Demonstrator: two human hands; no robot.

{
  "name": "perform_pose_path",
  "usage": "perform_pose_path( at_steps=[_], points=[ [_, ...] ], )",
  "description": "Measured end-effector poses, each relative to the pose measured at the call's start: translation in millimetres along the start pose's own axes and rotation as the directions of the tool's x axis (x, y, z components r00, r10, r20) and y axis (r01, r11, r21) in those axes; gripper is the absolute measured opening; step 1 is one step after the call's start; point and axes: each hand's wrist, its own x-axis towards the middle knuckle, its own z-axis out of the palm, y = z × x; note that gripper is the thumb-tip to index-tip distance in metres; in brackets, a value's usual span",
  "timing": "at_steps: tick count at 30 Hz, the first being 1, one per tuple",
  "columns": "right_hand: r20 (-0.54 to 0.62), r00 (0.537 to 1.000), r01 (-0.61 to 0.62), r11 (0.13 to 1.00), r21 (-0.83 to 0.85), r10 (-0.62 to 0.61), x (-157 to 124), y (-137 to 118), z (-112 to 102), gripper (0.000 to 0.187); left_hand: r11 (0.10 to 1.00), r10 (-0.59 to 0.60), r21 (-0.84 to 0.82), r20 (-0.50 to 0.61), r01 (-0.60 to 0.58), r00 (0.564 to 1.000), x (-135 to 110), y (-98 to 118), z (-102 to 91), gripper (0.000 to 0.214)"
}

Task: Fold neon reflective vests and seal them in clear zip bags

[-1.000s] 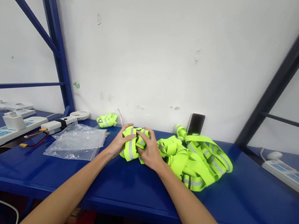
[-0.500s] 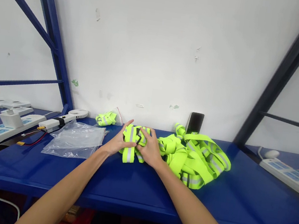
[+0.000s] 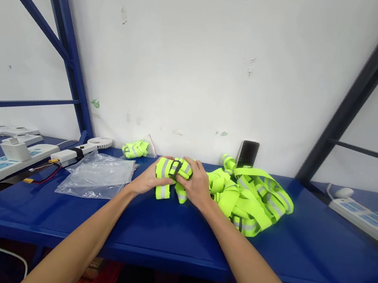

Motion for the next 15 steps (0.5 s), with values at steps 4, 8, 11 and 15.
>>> perform_pose_path(
  at_steps=[4,8,11,15],
  points=[
    [-0.041,0.999,0.003,0.995,0.103,0.002,2.0,-2.8,-3.3,0.036,1.000,0.006,-0.019,-0.046,-0.007,0.999,2.2,-0.9,-2.1,0.049],
    [-0.045,0.998,-0.036,0.949,0.313,0.053,1.9,-11.9,-3.5,0.037,1.000,-0.027,-0.012,-0.028,0.027,0.999,3.0,-3.5,1.1,0.035],
    [-0.014,0.986,-0.145,0.883,0.446,0.169,0.8,-19.4,-0.7,0.048,1.000,0.004,-0.006,-0.063,-0.005,0.998,4.0,-5.1,10.1,0.036],
    [-0.179,0.928,-0.202,0.847,0.491,0.325,-0.4,-21.0,6.8,0.048,1.000,0.026,0.000,-0.097,-0.026,0.995,4.7,-5.4,25.7,0.042]
  ],
)
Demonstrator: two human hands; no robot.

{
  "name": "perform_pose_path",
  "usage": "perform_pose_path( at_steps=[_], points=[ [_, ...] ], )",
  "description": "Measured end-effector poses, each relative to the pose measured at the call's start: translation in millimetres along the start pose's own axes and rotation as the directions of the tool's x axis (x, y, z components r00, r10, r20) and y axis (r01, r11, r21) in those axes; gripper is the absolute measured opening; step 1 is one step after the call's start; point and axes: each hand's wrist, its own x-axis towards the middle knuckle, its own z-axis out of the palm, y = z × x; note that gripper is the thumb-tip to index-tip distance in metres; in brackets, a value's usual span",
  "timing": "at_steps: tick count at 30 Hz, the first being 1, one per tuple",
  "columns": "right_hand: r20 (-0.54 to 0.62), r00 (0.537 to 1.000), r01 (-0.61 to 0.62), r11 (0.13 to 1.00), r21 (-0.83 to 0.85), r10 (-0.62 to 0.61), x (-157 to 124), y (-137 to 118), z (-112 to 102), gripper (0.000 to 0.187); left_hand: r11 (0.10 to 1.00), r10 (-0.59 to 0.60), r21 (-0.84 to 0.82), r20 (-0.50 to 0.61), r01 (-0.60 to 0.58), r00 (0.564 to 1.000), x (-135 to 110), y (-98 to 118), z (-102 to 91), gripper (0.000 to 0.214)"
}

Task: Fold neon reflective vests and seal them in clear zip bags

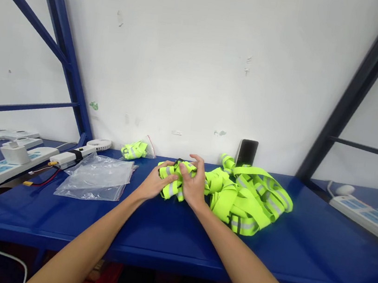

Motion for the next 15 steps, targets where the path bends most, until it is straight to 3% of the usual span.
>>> perform_pose_path(
  at_steps=[3,7,11,15],
  points=[
    [-0.081,0.996,-0.033,0.999,0.018,0.034,0.0,6.2,2.9,0.048,1.000,-0.028,-0.006,0.063,0.029,0.998,-3.3,0.7,6.2,0.050],
    [-0.063,0.995,-0.070,0.994,0.079,0.075,0.4,13.4,5.5,0.036,0.999,-0.042,0.000,0.114,0.042,0.993,-6.7,-0.3,6.5,0.051],
    [0.059,0.998,-0.047,0.980,0.195,0.036,0.7,11.5,8.5,0.030,0.997,-0.031,-0.066,-0.033,0.029,0.999,-1.3,-2.1,3.6,0.035],
    [0.154,0.984,0.065,0.985,0.161,-0.090,2.5,-4.4,6.0,0.029,0.989,-0.011,-0.146,-0.194,-0.017,0.981,6.4,1.9,-0.9,0.036]
  ],
)
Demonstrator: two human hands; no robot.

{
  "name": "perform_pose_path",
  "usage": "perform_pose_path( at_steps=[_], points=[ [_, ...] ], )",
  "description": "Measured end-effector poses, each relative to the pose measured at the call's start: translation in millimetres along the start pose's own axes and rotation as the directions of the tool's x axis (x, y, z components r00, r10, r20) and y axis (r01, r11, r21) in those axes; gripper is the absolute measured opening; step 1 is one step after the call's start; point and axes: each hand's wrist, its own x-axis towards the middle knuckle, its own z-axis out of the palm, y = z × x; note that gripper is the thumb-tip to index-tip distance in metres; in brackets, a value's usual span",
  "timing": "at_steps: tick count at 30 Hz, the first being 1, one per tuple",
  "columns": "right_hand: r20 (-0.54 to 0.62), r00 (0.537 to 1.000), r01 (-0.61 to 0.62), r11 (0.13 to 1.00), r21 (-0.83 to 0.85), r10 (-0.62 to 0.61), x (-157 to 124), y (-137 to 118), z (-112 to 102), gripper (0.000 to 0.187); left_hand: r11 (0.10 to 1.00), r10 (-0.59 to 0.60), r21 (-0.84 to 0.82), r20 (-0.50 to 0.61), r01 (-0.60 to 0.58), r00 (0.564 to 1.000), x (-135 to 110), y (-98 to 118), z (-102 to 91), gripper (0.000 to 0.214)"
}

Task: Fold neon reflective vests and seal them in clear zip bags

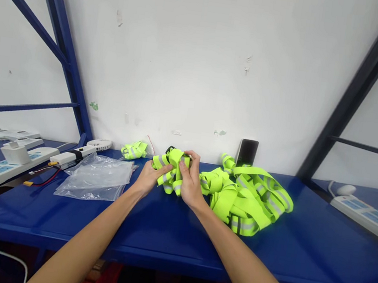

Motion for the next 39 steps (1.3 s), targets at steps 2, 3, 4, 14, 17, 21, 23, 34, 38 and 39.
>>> perform_pose_path(
  at_steps=[2,3,4,14,17,21,23,34,38,39],
  points=[
    [0.017,0.998,0.068,0.995,-0.072,-0.067,0.4,-8.4,-2.0,0.031,0.997,-0.013,-0.079,-0.041,0.010,0.999,2.1,3.2,-0.9,0.038],
    [0.033,0.995,0.102,0.989,-0.110,-0.099,-0.1,-11.2,-2.8,0.033,0.993,-0.026,-0.114,-0.044,0.021,0.999,2.5,4.5,-1.0,0.038],
    [0.055,0.990,0.137,0.979,-0.148,-0.130,-1.1,-12.7,-3.1,0.035,0.989,-0.040,-0.143,-0.036,0.034,0.999,2.6,5.5,-0.7,0.039],
    [0.176,0.951,0.307,0.835,-0.457,-0.253,-9.1,11.9,4.4,0.070,0.933,-0.183,-0.299,0.085,0.201,0.979,-4.4,5.7,7.4,0.044],
    [0.096,0.974,0.227,0.848,-0.479,-0.207,-5.1,17.8,0.1,0.074,0.932,-0.173,-0.296,0.141,0.209,0.975,-5.8,0.3,5.6,0.050],
    [0.005,0.989,0.136,0.903,-0.406,-0.147,0.1,16.8,-5.0,0.066,0.986,-0.105,-0.110,0.183,0.126,0.977,-5.1,-8.6,3.9,0.062],
    [0.016,0.994,0.110,0.933,-0.344,-0.111,1.2,13.1,-5.4,0.061,0.996,-0.081,-0.031,0.182,0.088,0.980,-4.3,-10.0,3.6,0.060],
    [-0.004,0.996,-0.086,0.996,-0.001,0.086,6.0,20.6,-4.6,0.056,0.992,0.096,0.069,0.095,-0.103,0.991,-3.2,-7.9,6.9,0.056],
    [-0.043,0.984,-0.163,0.970,0.178,0.174,10.5,18.3,-4.2,0.051,0.962,0.169,0.204,0.074,-0.181,0.983,-3.9,-9.3,5.0,0.057],
    [-0.048,0.973,-0.208,0.945,0.251,0.227,11.4,17.1,-3.1,0.048,0.941,0.196,0.269,0.055,-0.204,0.979,-4.2,-9.9,4.1,0.061]
  ],
)
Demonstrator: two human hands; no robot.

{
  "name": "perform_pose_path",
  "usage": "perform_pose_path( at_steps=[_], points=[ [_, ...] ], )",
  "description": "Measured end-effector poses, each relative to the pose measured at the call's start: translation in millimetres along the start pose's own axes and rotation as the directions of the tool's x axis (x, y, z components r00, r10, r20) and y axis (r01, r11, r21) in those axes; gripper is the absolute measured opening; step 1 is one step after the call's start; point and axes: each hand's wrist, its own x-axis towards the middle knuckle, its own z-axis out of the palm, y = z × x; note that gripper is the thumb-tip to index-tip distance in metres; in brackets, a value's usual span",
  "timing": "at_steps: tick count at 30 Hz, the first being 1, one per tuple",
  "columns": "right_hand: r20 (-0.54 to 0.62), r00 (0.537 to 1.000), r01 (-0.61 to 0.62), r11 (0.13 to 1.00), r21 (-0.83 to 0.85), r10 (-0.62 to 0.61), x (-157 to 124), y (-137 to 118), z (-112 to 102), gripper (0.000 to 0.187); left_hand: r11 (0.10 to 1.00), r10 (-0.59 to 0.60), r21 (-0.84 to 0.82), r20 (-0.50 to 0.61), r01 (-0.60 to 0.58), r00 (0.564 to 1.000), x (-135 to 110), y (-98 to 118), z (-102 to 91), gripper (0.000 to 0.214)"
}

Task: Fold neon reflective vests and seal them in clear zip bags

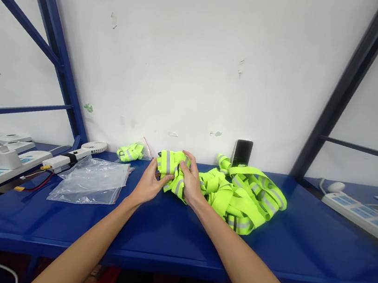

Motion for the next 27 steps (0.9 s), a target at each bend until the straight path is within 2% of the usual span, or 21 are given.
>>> perform_pose_path(
  at_steps=[4,6,8,10,13,16,19,22,24,27],
  points=[
    [0.009,0.965,-0.253,0.922,0.295,0.262,1.3,-1.5,6.1,0.040,0.934,0.176,0.330,-0.087,-0.139,0.980,-0.9,-2.0,-4.4,0.090],
    [0.012,0.940,-0.324,0.877,0.354,0.342,1.9,-0.6,7.2,0.034,0.868,0.270,0.452,-0.080,-0.206,0.960,-0.4,-1.3,-7.1,0.085],
    [0.007,0.933,-0.342,0.882,0.323,0.359,2.0,0.3,6.9,0.028,0.804,0.321,0.538,-0.036,-0.252,0.946,0.8,0.0,-9.3,0.062],
    [-0.015,0.946,-0.314,0.922,0.227,0.325,0.7,0.7,6.0,0.028,0.750,0.345,0.598,0.011,-0.283,0.939,2.2,0.7,-10.8,0.041],
    [-0.049,0.974,-0.218,0.976,0.024,0.219,-4.9,-0.1,5.2,0.035,0.726,0.357,0.631,-0.004,-0.275,0.934,3.5,-0.6,-12.1,0.030],
    [0.055,0.994,-0.087,0.985,-0.151,0.096,-12.9,-1.8,4.7,0.051,0.757,0.318,0.625,-0.100,-0.189,0.943,2.7,-2.9,-13.7,0.025],
    [0.177,0.984,0.055,0.951,-0.303,0.000,-17.8,-4.2,2.6,0.057,0.818,0.258,0.564,-0.186,-0.113,0.948,0.5,-1.7,-13.6,0.023],
    [0.137,0.979,0.199,0.879,-0.433,-0.154,-16.4,-5.9,-1.0,0.054,0.890,0.195,0.452,-0.243,-0.066,0.950,-1.1,4.9,-7.8,0.026],
    [0.086,0.972,0.233,0.863,-0.448,-0.218,-13.0,-5.9,-3.1,0.049,0.934,0.144,0.355,-0.277,-0.038,0.950,-0.9,10.8,-1.8,0.029],
    [0.123,0.983,0.164,0.949,-0.270,-0.135,-7.5,-4.9,-3.5,0.043,0.983,0.077,0.184,-0.321,-0.017,0.944,1.4,16.4,4.4,0.033]
  ],
)
